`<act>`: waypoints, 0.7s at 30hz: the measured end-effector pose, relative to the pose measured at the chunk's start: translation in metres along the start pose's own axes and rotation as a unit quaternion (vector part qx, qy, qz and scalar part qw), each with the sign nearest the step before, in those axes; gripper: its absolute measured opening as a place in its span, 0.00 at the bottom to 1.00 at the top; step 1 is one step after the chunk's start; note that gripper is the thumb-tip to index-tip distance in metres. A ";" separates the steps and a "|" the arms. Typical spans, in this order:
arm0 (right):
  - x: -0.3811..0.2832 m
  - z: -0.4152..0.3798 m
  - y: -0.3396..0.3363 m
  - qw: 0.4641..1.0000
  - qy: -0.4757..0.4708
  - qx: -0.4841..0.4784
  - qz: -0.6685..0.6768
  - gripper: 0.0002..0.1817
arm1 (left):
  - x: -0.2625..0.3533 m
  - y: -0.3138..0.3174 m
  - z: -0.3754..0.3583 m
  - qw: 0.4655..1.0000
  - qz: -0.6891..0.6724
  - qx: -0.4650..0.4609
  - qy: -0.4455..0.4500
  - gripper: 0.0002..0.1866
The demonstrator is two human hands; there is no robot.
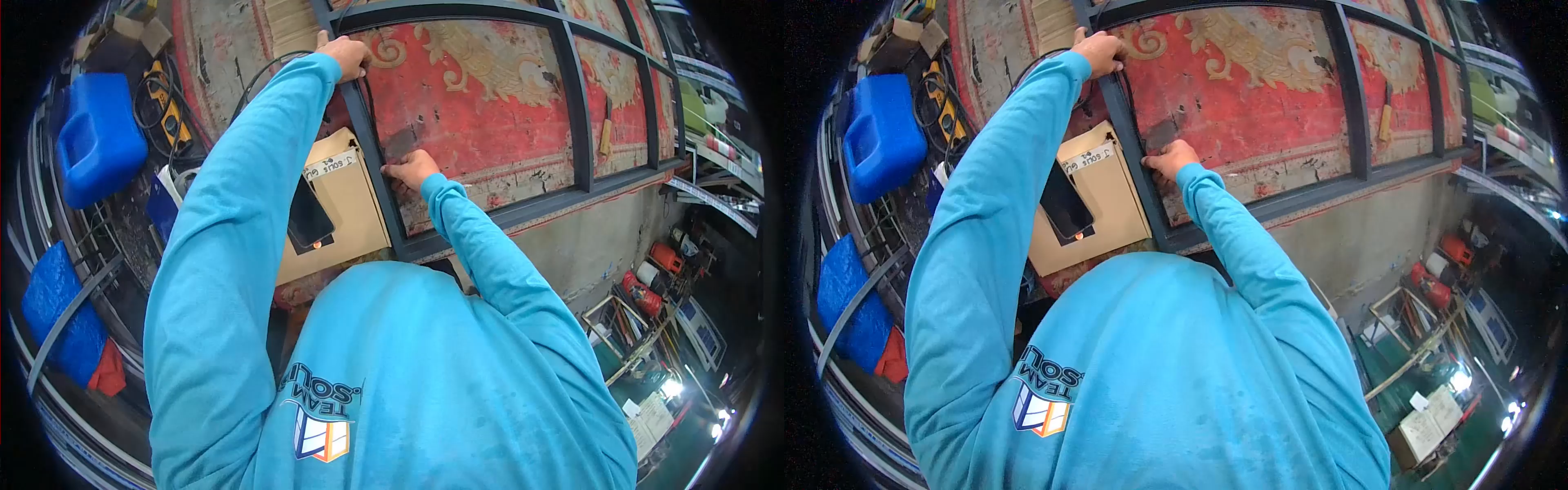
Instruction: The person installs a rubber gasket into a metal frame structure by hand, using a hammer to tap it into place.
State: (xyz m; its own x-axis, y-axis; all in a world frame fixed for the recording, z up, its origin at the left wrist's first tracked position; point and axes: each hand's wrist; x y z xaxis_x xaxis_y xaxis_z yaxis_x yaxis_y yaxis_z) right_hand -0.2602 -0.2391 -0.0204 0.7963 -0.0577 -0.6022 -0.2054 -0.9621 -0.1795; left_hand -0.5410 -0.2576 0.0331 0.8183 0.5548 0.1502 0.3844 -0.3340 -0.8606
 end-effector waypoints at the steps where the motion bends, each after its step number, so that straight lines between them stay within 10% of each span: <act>1: -0.003 -0.001 0.003 1.000 0.000 -0.004 -0.002 0.21 | -0.001 0.001 -0.001 1.000 -0.001 -0.001 -0.004 0.10; 3: -0.009 -0.005 0.005 0.968 -0.109 0.062 -0.217 0.18 | 0.002 -0.001 0.001 1.000 0.006 -0.018 -0.007 0.10; 6: -0.020 -0.005 -0.010 0.999 -0.014 -0.040 0.006 0.19 | 0.004 -0.007 0.001 0.999 -0.002 -0.035 -0.012 0.10; 21: -0.016 0.021 -0.012 0.985 -0.080 -0.027 -0.150 0.25 | 0.002 -0.008 0.002 0.999 0.044 -0.031 -0.002 0.11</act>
State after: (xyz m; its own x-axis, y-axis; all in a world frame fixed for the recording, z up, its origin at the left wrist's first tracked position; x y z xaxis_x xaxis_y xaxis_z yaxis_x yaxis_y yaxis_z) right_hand -0.2828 -0.2213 -0.0249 0.7157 0.2696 -0.6443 0.0585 -0.9424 -0.3293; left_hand -0.5430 -0.2523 0.0390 0.8487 0.5237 0.0736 0.3370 -0.4284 -0.8384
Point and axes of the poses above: each hand's wrist, its own z-axis towards the middle knuckle, its own y-axis out of the palm, x = y × z, and after that the axes turned 14 degrees about -y, right-handed
